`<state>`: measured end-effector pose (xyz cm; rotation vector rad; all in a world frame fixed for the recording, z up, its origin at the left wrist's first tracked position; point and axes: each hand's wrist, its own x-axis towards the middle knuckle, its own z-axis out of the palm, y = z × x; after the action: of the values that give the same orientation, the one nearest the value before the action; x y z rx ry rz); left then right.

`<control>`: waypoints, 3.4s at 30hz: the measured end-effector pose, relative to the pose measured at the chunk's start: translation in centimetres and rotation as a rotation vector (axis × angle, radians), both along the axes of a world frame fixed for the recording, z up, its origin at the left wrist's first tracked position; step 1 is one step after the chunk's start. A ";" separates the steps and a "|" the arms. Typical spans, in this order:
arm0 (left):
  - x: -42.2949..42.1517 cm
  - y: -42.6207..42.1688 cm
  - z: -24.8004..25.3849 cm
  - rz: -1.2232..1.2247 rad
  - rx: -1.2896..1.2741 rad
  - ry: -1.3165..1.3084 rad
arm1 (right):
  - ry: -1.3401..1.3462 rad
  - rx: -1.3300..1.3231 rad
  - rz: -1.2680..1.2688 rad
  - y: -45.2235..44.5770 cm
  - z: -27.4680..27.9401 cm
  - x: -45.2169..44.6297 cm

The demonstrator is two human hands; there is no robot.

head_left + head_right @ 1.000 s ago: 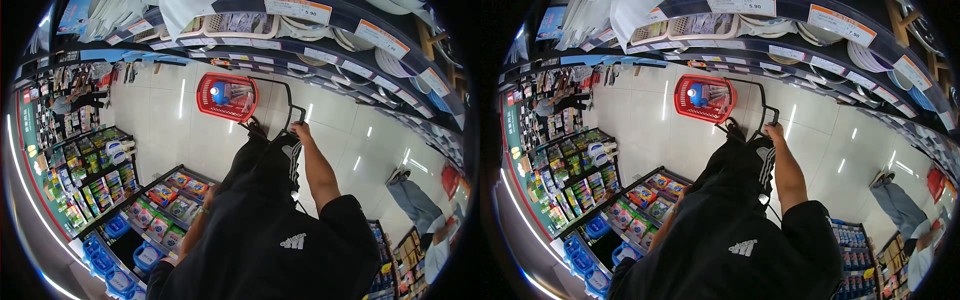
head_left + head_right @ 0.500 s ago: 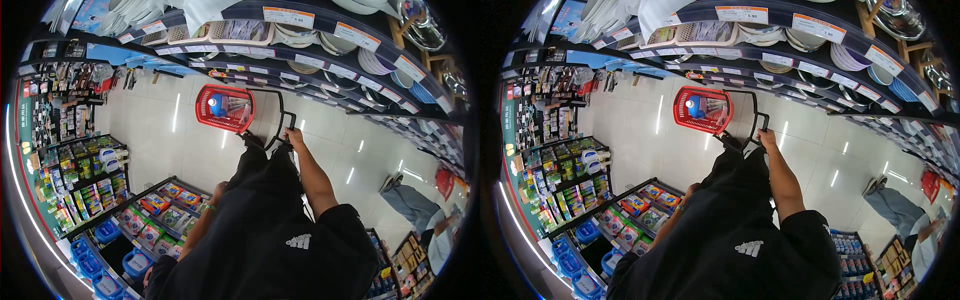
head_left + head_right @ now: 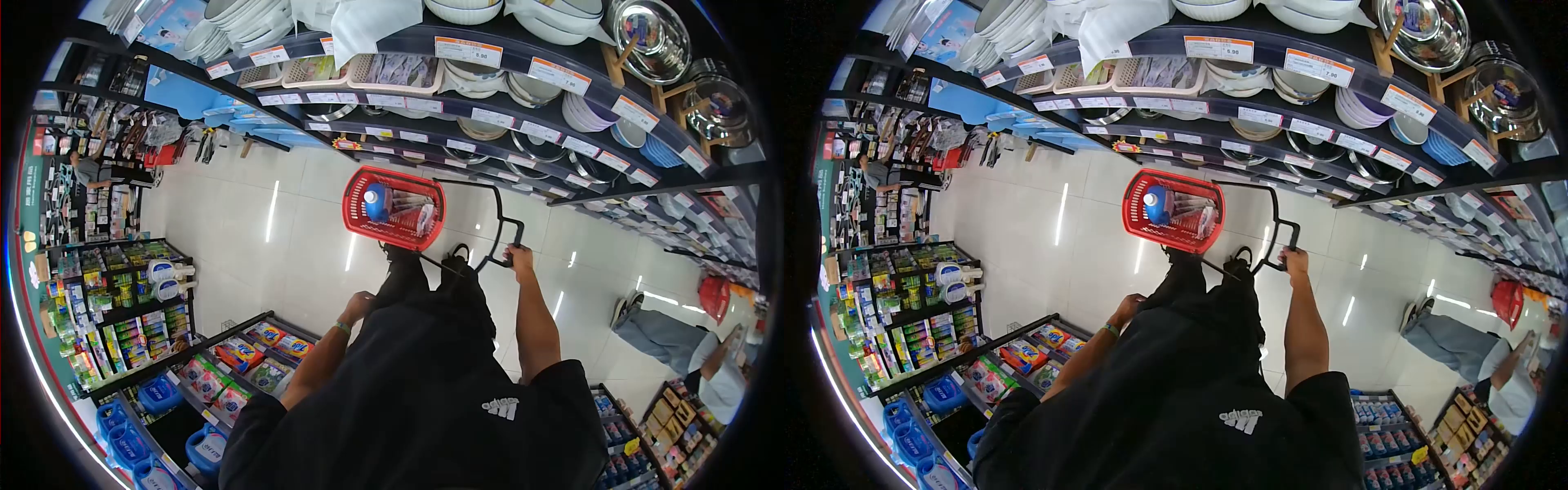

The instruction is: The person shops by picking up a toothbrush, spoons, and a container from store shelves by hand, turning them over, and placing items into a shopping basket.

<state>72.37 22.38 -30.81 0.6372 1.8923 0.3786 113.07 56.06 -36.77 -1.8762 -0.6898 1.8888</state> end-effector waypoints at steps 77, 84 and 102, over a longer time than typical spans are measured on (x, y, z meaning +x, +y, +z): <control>-10.2 -0.2 -5.3 0.001 0.152 0.102 | -0.104 -0.193 0.650 -9.6 3.7 -14.1; -17.6 -1.9 -3.4 0.011 0.112 -0.001 | -0.056 -0.232 0.656 -11.5 5.7 -23.2; -31.7 -11.1 -3.4 0.522 -0.064 -0.421 | -0.075 -0.039 0.742 -14.2 8.2 -40.3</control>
<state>40.71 11.32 -34.19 -0.0009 1.6303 0.7202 72.75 41.82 -28.59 -1.8684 -1.5484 2.2529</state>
